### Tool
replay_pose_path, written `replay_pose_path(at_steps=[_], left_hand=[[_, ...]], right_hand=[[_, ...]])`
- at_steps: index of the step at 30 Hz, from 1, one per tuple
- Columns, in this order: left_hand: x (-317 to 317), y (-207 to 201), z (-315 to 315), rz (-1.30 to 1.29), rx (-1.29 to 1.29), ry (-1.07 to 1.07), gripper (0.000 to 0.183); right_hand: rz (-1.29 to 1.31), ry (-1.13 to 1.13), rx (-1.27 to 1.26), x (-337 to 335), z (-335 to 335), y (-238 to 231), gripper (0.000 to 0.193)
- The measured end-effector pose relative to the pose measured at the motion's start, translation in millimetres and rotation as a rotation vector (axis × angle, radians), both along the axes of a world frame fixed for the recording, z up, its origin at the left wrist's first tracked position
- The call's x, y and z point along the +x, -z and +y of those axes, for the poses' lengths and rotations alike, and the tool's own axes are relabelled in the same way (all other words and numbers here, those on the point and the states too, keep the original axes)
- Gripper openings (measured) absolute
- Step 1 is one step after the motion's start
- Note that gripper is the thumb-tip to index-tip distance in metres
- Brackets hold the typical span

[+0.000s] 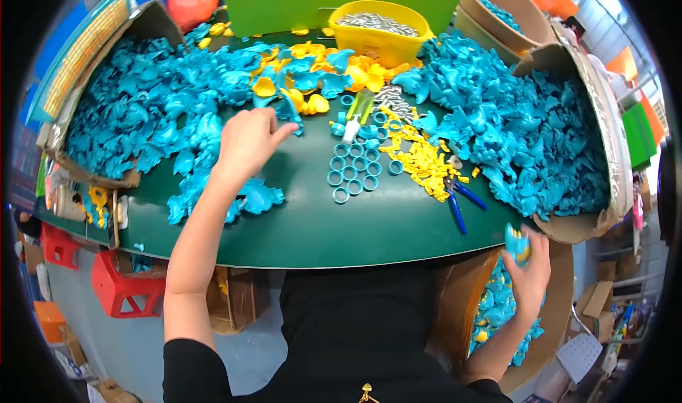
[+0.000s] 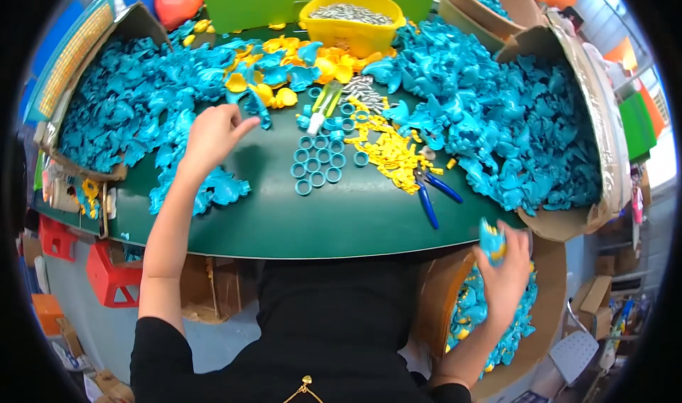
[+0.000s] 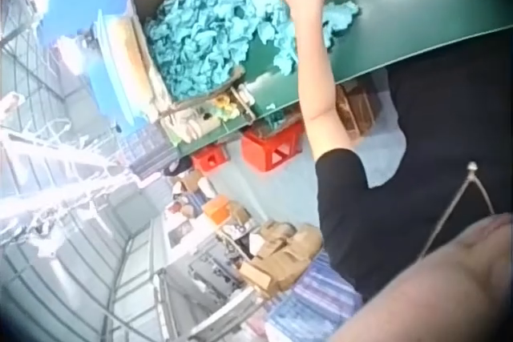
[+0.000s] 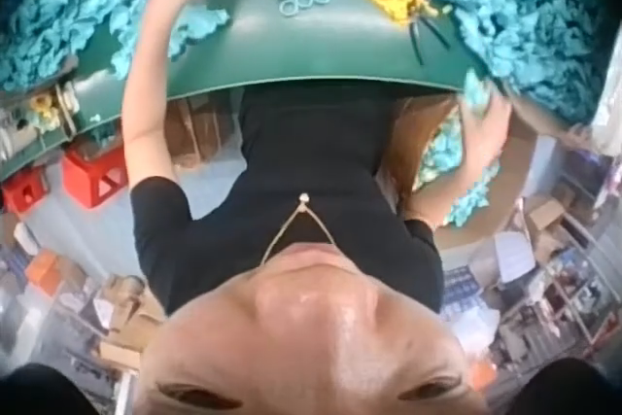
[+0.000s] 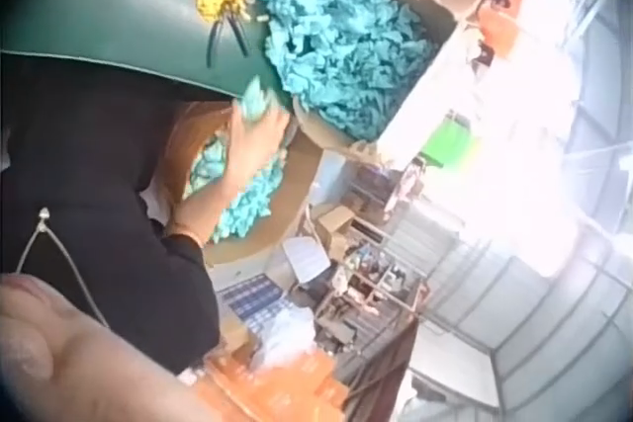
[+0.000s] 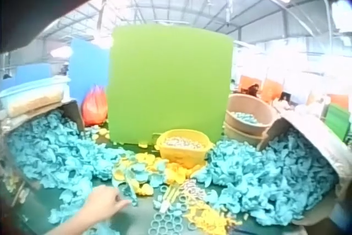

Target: Assemble blue and yellow plastic toy parts at a factory workbench.

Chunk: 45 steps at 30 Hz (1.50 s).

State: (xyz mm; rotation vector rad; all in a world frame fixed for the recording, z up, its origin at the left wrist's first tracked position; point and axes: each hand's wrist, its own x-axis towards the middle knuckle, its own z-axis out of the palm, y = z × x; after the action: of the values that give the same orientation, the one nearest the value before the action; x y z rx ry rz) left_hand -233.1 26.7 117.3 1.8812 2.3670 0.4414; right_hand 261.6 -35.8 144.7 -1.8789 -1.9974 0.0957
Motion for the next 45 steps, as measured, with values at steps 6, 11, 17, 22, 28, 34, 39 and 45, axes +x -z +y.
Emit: replay_pose_path(at_steps=[6, 11, 17, 22, 28, 34, 39, 45], left_hand=[[-9.4, 21.1, 51.8, 0.228, 0.026, -0.061, 0.042], [10.7, 11.2, -10.2, 0.073, 0.408, 0.253, 0.016], [123.1, 39.3, -79.6, -0.021, 0.390, 0.835, 0.019], [149.2, 74.0, -91.8, 0.012, 0.428, 0.677, 0.021], [149.4, 81.0, -98.3, -0.089, 0.386, 0.618, 0.025], [150.5, 82.9, -115.5, -0.045, 0.386, 0.680, 0.007], [148.6, 84.7, -117.9, -0.078, 0.363, 0.684, 0.017], [147.9, 88.5, -120.7, -0.065, 0.391, 0.680, 0.015]], right_hand=[[-0.128, -0.023, -0.007, -3.7, -16.8, 2.3, 0.034], [0.238, -0.432, 0.120, -119.5, 100.6, 22.0, 0.011], [-0.106, -0.252, 0.041, -193.5, 229.3, 80.5, 0.011], [-0.284, -0.284, 0.227, -208.5, 243.2, 87.1, 0.008], [0.356, -0.436, 0.060, -180.2, 188.0, 54.4, 0.019], [1.043, -0.471, -0.874, -135.0, 51.3, 82.6, 0.015], [1.041, -0.322, -0.862, -140.7, 26.8, 81.0, 0.014], [0.935, -0.424, -0.826, -147.8, 31.4, 84.3, 0.019]])
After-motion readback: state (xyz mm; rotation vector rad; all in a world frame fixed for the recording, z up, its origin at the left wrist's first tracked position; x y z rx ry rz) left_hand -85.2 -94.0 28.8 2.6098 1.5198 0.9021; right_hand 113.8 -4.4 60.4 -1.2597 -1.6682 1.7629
